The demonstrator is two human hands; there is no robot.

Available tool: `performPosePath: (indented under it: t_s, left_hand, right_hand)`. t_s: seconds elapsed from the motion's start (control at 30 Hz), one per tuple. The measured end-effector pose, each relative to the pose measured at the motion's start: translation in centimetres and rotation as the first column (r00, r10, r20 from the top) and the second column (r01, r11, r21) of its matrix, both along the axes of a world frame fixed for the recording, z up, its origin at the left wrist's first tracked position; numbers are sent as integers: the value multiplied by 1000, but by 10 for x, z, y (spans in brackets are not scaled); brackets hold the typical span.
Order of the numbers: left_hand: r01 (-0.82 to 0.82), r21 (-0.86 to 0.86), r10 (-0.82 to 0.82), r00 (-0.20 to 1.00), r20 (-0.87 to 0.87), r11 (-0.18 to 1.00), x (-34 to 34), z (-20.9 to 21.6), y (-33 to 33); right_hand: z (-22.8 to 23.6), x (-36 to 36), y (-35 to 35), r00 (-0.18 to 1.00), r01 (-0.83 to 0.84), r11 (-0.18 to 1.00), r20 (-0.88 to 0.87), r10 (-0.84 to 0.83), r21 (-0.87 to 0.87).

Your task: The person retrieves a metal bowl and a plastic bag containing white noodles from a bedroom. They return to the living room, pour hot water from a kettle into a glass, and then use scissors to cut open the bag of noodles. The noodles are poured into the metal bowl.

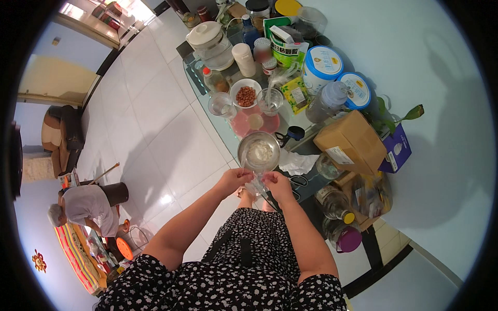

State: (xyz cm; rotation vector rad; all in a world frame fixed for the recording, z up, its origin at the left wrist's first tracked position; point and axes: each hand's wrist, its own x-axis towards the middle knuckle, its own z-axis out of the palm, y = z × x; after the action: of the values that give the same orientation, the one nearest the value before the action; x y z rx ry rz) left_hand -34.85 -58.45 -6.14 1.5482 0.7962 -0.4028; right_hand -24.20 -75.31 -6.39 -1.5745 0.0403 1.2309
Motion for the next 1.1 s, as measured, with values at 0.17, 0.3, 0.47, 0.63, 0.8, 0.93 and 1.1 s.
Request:
performPosePath:
  t_s: [0.17,0.3,0.47,0.63,0.8,0.93,1.1]
  left_hand:
    - [75,193,-91,993,80,978,4,3,-27]
    - [31,398,-115,975,189,917,32,32,-48]
    - [-15,316,-60,973,224,949,54,36,-59]
    - [61,277,-124,969,214,959,64,31,-64]
    - [20,323,-107,961,255,946,65,26,-67]
    - [33,281,-89,978,190,959,59,34,-57]
    - [-80,212,39,981,191,974,51,36,-43]
  right_hand:
    - [6,2,-26,996,-18,998,91,12,66]
    - [11,13,-45,993,69,993,92,-78,91]
    - [9,31,-53,967,100,987,221,-126,123]
    - [-3,39,-67,885,30,999,466,-19,-15]
    - [-13,57,-61,837,318,945,490,-243,-75]
    - [-58,73,-58,831,424,905,417,-369,-43]
    - [-97,89,-51,908,390,915,208,-364,-102]
